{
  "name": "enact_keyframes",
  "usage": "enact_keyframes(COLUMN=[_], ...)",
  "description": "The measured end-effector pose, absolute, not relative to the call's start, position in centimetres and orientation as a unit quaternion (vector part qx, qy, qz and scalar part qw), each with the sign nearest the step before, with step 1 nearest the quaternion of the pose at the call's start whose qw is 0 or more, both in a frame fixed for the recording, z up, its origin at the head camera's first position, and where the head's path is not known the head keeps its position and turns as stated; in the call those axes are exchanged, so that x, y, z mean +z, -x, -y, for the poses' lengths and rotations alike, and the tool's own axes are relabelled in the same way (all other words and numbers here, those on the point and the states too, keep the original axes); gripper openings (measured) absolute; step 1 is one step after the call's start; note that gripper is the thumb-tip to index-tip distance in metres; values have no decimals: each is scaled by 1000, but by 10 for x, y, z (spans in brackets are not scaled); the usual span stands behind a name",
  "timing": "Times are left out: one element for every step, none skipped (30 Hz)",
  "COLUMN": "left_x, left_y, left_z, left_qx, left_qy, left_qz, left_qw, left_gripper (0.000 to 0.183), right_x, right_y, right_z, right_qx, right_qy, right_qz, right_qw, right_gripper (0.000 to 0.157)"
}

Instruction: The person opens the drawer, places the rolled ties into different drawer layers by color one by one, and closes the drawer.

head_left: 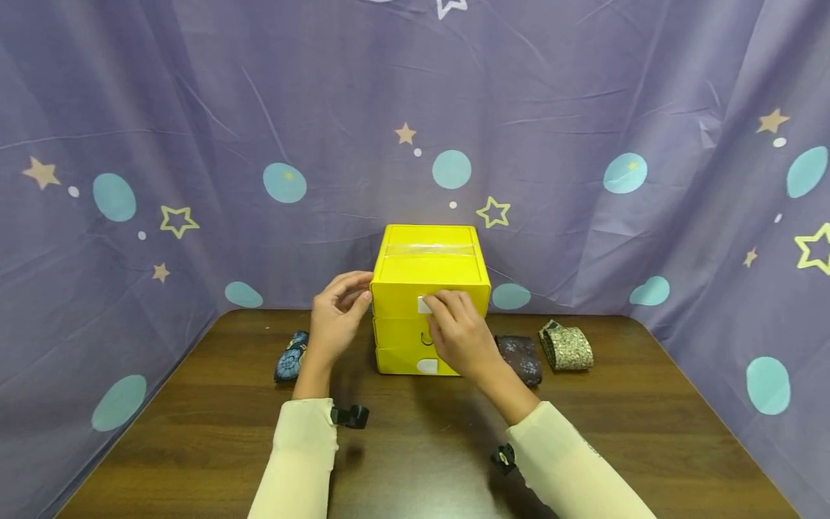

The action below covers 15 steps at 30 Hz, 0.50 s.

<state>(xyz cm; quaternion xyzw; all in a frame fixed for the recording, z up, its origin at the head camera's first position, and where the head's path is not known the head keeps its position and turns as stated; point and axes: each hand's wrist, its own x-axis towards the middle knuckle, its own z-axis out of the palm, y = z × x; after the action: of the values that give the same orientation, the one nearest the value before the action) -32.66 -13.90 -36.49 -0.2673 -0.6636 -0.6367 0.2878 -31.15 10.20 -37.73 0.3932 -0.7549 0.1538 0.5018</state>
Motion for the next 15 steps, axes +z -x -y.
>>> enact_keyframes(left_x=[-365,-365,-365,-365,-365,-365,-365,-365,-365,-365,-365,-365,-365,-365,-366], left_y=[326,326,325,325,324,325,325,325,325,324,325,324,324,324,324], left_z=[138,138,137,137,136,136,136,135,135,134,134,134,134,134,134], left_qx=[-638,-640,-641,-643,-644,-643,-644,-643,-642,-641,-641,-641,-641,-641,-641], left_qy=[267,267,267,267,267,267,267,267,268,268,267,265,264,263,263], left_qz=[662,659,657,656,655,655,655,655,656,657,658,658,658,658,658], left_qw=[288,290,291,293,293,293,293,292,292,291,291,292,293,294,295], left_gripper=[28,27,27,26,26,26,26,26,26,26,26,26,26,26,26], right_x=[-377,-376,-375,-374,-373,-372,-372,-371,-370,-369,-368,-367,-367,-366,-366], right_y=[312,312,313,313,313,313,313,314,314,314,314,314,314,314,314], right_z=[-101,-100,-99,-98,-98,-97,-96,-96,-95,-95,-94,-94,-94,-94,-94], right_qx=[152,149,144,139,134,127,120,113,103,92,81,71,62,54,46], right_qy=[-393,-392,-392,-392,-391,-391,-391,-391,-390,-390,-389,-389,-389,-390,-391], right_qz=[755,757,758,760,761,762,763,763,763,764,765,765,766,766,766], right_qw=[502,501,501,500,499,500,501,503,504,506,507,508,508,508,508], right_gripper=[35,34,33,32,31,31,30,30,29,28,27,27,26,24,23])
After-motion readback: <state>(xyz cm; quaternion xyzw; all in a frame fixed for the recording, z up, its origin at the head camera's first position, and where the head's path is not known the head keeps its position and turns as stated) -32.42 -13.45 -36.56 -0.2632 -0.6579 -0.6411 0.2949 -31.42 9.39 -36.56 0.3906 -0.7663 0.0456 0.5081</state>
